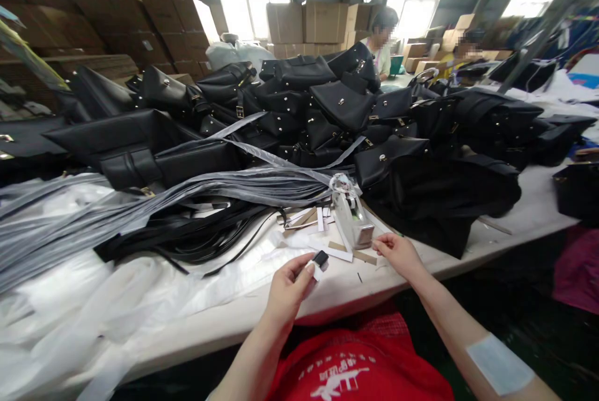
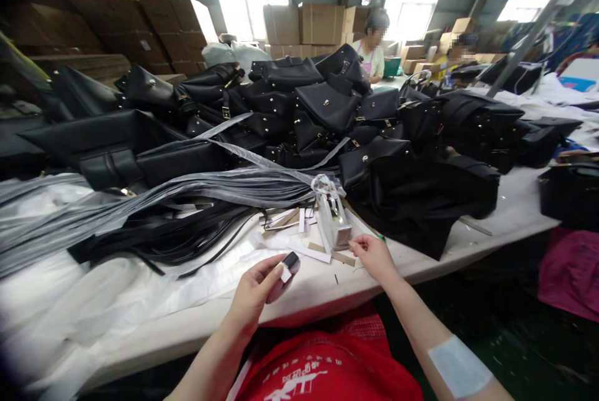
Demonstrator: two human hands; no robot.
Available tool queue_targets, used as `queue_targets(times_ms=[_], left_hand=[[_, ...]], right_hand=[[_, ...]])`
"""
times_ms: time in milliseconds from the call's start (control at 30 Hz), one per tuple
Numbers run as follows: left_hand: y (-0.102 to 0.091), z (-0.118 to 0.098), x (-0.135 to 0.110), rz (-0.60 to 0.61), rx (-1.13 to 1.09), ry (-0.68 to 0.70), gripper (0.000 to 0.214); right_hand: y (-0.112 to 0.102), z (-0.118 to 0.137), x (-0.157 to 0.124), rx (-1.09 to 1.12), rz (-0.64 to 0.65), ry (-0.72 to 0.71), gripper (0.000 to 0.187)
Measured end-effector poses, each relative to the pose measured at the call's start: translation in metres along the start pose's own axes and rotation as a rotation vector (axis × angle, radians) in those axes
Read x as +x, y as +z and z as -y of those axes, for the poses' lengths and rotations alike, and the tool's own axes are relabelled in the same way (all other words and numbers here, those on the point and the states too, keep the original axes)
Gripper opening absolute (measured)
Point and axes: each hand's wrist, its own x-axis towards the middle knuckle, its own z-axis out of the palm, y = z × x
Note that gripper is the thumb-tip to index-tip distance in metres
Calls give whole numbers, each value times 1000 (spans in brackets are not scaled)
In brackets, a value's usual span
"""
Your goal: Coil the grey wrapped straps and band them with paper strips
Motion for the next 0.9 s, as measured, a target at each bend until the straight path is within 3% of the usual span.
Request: queue_targets(times_ms=[167,300,500,900], left_hand=[[3,7,7,-30,85,98,57],[4,8,7,-66,200,201,46],[1,2,1,-107,250,249,41],[4,4,-1,-150,254,294,38]], right_hand=[[31,54,-47,204,257,-109,35],[64,78,-69,342,423,-48,38],[86,71,-69,379,493,18,43],[97,55,-62,348,536,114,48]])
